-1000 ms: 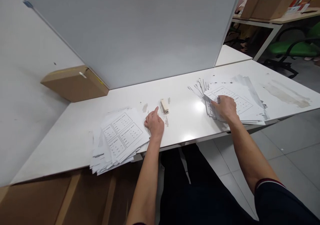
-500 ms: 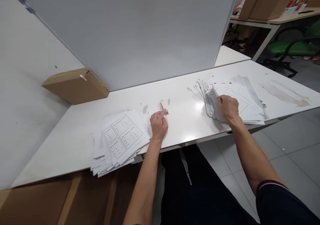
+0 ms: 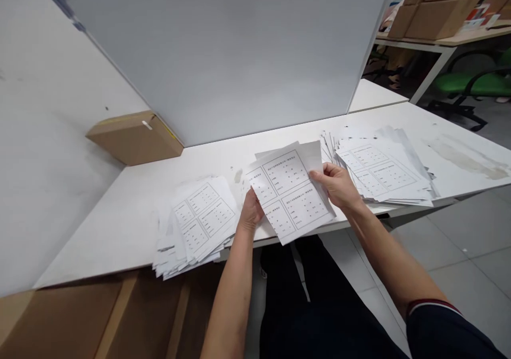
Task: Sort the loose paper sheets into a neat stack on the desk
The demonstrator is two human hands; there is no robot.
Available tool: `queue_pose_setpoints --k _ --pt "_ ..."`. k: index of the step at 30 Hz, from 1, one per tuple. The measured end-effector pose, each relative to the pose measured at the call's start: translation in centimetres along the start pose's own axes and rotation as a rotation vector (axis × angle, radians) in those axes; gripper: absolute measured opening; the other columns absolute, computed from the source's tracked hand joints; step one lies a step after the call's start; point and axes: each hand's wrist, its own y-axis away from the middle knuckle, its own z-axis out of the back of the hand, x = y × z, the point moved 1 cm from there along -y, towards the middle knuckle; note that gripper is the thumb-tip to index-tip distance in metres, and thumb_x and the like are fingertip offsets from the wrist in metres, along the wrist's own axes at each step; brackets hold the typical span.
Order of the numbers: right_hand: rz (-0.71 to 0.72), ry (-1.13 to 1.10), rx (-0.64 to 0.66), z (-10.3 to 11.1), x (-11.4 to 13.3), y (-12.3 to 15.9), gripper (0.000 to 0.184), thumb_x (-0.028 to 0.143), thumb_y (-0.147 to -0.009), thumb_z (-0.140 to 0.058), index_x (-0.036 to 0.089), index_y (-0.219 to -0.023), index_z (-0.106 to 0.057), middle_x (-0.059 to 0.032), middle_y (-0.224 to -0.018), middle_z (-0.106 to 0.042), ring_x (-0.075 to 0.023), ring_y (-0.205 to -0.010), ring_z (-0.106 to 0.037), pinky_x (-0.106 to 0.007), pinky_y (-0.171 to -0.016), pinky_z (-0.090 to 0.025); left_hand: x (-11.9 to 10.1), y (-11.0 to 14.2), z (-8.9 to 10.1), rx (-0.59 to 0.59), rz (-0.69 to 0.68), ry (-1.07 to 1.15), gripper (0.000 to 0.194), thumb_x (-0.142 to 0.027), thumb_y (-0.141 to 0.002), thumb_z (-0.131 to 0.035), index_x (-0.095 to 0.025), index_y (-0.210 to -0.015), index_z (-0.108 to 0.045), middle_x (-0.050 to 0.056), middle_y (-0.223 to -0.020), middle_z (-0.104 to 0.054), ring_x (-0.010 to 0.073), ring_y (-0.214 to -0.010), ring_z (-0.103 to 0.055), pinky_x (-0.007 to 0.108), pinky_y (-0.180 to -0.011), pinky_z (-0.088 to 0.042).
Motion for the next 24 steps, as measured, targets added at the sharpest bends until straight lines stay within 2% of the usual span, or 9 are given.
queue_pose_setpoints --k 4,9,11,13,16,18,20,22,24 --pt "0.032 0.08 -0.058 -0.4 -2.0 -0.3 0.027 0.037 -0.066 -0.073 0.018 -0.064 -0.053 0.0021 -0.065 -0.057 -0.0109 -0.059 -0.053 -0.026 -0.056 -0.046 -0.5 0.0 -0.5 0.034 -0.005 0.073 0.059 -0.065 -0.073 -0.052 -0.016 -0.105 -0.064 0.011 -0.116 -0.064 0.029 -0.125 -0.045 0.045 -0.105 -0.036" --pt "0.074 0.309 -0.026 0.0 -1.4 -0.3 0.03 0.044 -0.073 -0.064 0.019 -0.064 -0.051 0.0016 -0.062 -0.053 -0.011 -0.056 -0.048 -0.025 -0.05 -0.041 0.3 -0.8 -0.7 -0.092 -0.003 -0.029 0.032 -0.036 -0.072 -0.069 -0.012 -0.092 -0.064 0.012 -0.099 -0.07 0.0271 -0.115 -0.055 0.044 -0.103 -0.039" --pt "0.203 0.484 -0.15 0.8 0.0 -0.2 0.031 0.044 -0.078 -0.059 0.019 -0.062 -0.049 0.0019 -0.06 -0.048 -0.0105 -0.054 -0.044 -0.025 -0.049 -0.037 0.5 -1.0 -0.5 -0.174 -0.038 -0.027 0.03 -0.035 -0.072 -0.069 -0.011 -0.09 -0.064 0.011 -0.094 -0.071 0.0264 -0.112 -0.058 0.044 -0.102 -0.04" --pt "0.392 0.622 -0.374 1.9 2.0 0.2 0.027 0.041 -0.08 -0.057 0.02 -0.065 -0.051 0.0021 -0.059 -0.045 -0.0107 -0.055 -0.041 -0.026 -0.051 -0.035 0.6 -1.1 -0.3 -0.22 -0.06 -0.029 0.03 -0.035 -0.073 -0.068 -0.012 -0.091 -0.063 0.011 -0.093 -0.071 0.0258 -0.109 -0.059 0.044 -0.1 -0.042" --pt "0.587 0.511 -0.552 3.0 4.9 0.6 0.021 0.038 -0.08 -0.059 0.02 -0.07 -0.052 0.002 -0.062 -0.045 -0.0116 -0.058 -0.042 -0.027 -0.054 -0.037 0.9 -1.2 0.0 -0.203 -0.056 -0.06 0.033 -0.036 -0.074 -0.067 -0.012 -0.096 -0.062 0.012 -0.097 -0.071 0.0253 -0.108 -0.06 0.044 -0.099 -0.043" --pt "0.581 0.32 -0.494 3.1 5.8 0.5 0.021 0.038 -0.079 -0.059 0.02 -0.071 -0.051 0.0019 -0.064 -0.047 -0.011 -0.057 -0.043 -0.026 -0.053 -0.037 1.1 -1.3 0.2 -0.185 -0.045 -0.072 0.034 -0.037 -0.074 -0.067 -0.012 -0.096 -0.062 0.012 -0.097 -0.07 0.0251 -0.108 -0.06 0.043 -0.099 -0.043" --pt "0.465 0.285 -0.355 2.6 5.4 0.0 0.022 0.039 -0.079 -0.059 0.02 -0.071 -0.05 0.0016 -0.065 -0.05 -0.0102 -0.054 -0.043 -0.025 -0.05 -0.036 1.3 -1.4 0.3 -0.187 -0.034 -0.078 0.033 -0.038 -0.075 -0.066 -0.012 -0.094 -0.062 0.012 -0.096 -0.07 0.0249 -0.107 -0.061 0.043 -0.098 -0.044" --pt "0.323 0.455 -0.215 1.8 3.7 -0.8 0.026 0.04 -0.079 -0.058 0.02 -0.066 -0.048 0.0017 -0.062 -0.05 -0.0102 -0.051 -0.042 -0.024 -0.046 -0.032 1.5 -1.5 0.4 -0.193 -0.027 -0.077 0.032 -0.039 -0.075 -0.065 -0.013 -0.092 -0.062 0.011 -0.094 -0.071 0.0247 -0.106 -0.061 0.043 -0.098 -0.044" --pt "0.272 0.693 -0.106 0.8 1.3 -1.7 0.029 0.04 -0.081 -0.055 0.021 -0.062 -0.043 0.002 -0.059 -0.049 -0.0111 -0.051 -0.042 -0.024 -0.047 -0.03 1.5 -1.5 0.5 -0.196 -0.032 -0.067 0.031 -0.04 -0.075 -0.065 -0.013 -0.091 -0.063 0.011 -0.094 -0.071 0.0249 -0.106 -0.061 0.042 -0.098 -0.044"
